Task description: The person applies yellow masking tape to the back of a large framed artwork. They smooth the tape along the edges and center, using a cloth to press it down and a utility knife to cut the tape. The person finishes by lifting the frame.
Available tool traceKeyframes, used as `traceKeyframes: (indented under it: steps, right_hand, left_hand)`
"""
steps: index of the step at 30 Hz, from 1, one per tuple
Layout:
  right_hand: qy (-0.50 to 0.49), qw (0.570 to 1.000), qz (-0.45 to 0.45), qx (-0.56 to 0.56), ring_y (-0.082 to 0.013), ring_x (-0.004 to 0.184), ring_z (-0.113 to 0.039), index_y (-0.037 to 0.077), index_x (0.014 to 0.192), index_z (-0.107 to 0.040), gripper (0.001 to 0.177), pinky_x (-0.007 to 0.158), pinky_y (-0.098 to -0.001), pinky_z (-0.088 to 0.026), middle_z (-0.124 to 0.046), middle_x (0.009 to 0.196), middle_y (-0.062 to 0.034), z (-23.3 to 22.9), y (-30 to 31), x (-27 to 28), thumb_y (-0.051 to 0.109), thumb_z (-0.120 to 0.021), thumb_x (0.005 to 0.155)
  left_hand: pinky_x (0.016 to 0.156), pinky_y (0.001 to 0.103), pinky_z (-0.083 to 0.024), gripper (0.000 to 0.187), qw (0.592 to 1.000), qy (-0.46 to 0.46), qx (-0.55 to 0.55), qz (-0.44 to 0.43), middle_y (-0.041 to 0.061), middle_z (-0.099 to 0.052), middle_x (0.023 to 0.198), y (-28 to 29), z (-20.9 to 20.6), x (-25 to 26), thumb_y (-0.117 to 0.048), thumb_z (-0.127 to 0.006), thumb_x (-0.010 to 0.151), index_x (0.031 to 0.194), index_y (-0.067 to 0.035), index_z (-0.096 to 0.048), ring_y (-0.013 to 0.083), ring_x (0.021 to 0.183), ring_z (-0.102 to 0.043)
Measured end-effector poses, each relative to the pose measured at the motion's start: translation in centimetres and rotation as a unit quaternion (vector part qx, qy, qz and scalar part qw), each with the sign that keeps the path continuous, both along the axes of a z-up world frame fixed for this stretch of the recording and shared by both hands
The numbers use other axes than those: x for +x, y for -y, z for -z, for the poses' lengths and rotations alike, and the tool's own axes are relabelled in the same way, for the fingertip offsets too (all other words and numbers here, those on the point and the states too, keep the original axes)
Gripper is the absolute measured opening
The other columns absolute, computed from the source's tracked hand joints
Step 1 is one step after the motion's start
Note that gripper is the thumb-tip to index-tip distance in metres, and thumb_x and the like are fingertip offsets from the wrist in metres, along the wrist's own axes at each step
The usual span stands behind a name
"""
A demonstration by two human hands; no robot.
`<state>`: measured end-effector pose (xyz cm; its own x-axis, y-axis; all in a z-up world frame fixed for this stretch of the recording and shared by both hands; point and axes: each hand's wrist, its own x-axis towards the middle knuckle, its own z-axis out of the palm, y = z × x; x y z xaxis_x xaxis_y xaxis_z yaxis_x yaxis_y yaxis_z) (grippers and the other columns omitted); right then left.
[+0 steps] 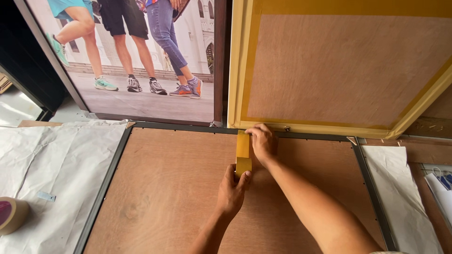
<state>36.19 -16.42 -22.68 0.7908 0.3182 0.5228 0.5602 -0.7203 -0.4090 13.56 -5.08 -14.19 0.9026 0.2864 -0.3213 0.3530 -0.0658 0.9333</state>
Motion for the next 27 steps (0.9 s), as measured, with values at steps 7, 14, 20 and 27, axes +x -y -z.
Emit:
traceKeyframes:
  steps: [7,14,20,27]
  right_hand:
    - [-0.153,0.965,-0.054,-0.205,-0.0320,0.127,-0.049,0.050,0.151,-0.072,0.052,0.095,-0.0590,-0.046,-0.059,0.146,0.0070,-2.9,-0.6,-1.1,0.020,-0.043,0.119]
    - [-0.208,0.937,0.020,-0.280,-0.0354,0.142,-0.045,0.054,0.165,-0.052,0.057,0.113,-0.0659,-0.039,-0.047,0.167,-0.0003,-4.9,0.3,-2.9,0.025,-0.033,0.120]
    - [-0.233,0.906,0.031,-0.352,-0.0298,0.144,-0.046,0.056,0.167,-0.050,0.073,0.110,-0.0565,-0.046,-0.043,0.154,0.0048,-1.6,0.0,0.8,0.010,-0.042,0.110]
    - [-0.213,0.968,-0.051,-0.119,-0.0543,0.154,-0.050,0.008,0.174,-0.048,0.087,0.125,-0.0653,-0.048,-0.046,0.172,-0.0265,-0.9,2.3,-6.5,-0.028,-0.043,0.095]
  left_hand:
    - [0.073,0.033,-0.045,0.037,1.000,-0.002,0.009,-0.010,-0.006,-0.061,0.082,0.1,1.4,0.1,-0.053,-0.070,0.106,0.101,-0.018,-0.059,0.0115,0.077,-0.054]
    - [0.077,0.033,-0.049,0.042,0.997,-0.053,0.055,0.011,-0.007,-0.067,0.086,0.1,1.1,-0.1,-0.063,-0.061,0.107,0.098,-0.021,-0.062,0.0119,0.080,-0.062]
    - [0.098,0.054,-0.057,0.057,0.988,-0.109,0.104,0.031,0.015,-0.080,0.102,0.0,2.0,-0.6,-0.073,-0.062,0.104,0.113,-0.017,-0.070,0.0380,0.112,-0.079]
    - [0.100,0.046,-0.060,0.052,0.970,-0.211,0.113,0.036,0.000,-0.086,0.108,1.0,-0.4,-7.4,-0.074,-0.070,0.085,0.117,-0.032,-0.076,0.0255,0.116,-0.082]
